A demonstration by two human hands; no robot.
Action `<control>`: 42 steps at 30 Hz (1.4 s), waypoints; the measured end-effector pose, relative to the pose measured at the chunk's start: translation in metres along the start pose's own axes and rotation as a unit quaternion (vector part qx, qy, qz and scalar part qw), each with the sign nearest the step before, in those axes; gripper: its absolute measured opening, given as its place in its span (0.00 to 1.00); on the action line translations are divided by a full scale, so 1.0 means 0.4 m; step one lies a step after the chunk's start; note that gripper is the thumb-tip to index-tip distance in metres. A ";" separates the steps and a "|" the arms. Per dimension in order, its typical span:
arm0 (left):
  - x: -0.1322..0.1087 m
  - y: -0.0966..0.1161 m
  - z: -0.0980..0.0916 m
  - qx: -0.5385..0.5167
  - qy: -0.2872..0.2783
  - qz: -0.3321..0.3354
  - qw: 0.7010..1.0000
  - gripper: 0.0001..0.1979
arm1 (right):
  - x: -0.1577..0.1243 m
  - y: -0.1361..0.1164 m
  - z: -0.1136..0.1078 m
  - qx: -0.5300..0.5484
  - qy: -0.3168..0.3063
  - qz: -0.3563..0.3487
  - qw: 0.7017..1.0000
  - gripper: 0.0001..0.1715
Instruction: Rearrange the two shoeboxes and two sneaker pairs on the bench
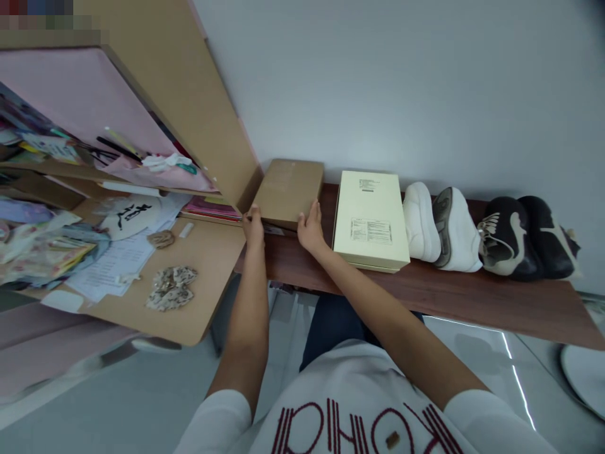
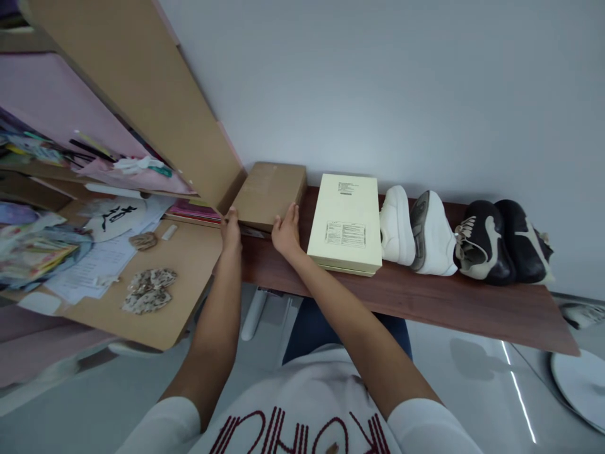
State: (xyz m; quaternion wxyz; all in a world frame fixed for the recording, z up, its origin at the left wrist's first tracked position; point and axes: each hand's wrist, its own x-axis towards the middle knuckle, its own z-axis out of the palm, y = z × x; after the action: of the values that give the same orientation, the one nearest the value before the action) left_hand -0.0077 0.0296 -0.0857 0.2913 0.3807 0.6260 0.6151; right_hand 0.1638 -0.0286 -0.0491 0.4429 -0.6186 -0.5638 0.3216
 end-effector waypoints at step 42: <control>-0.123 -0.010 -0.028 0.118 0.022 0.121 0.985 0.38 | 0.004 0.000 0.027 0.096 -0.018 0.082 0.992 0.45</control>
State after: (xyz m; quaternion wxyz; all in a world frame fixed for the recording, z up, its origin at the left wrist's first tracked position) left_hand 0.0091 -0.0172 -0.0941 0.1543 0.4717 0.6500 0.5756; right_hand 0.1544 -0.0250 -0.0534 0.4619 -0.6115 -0.4854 0.4208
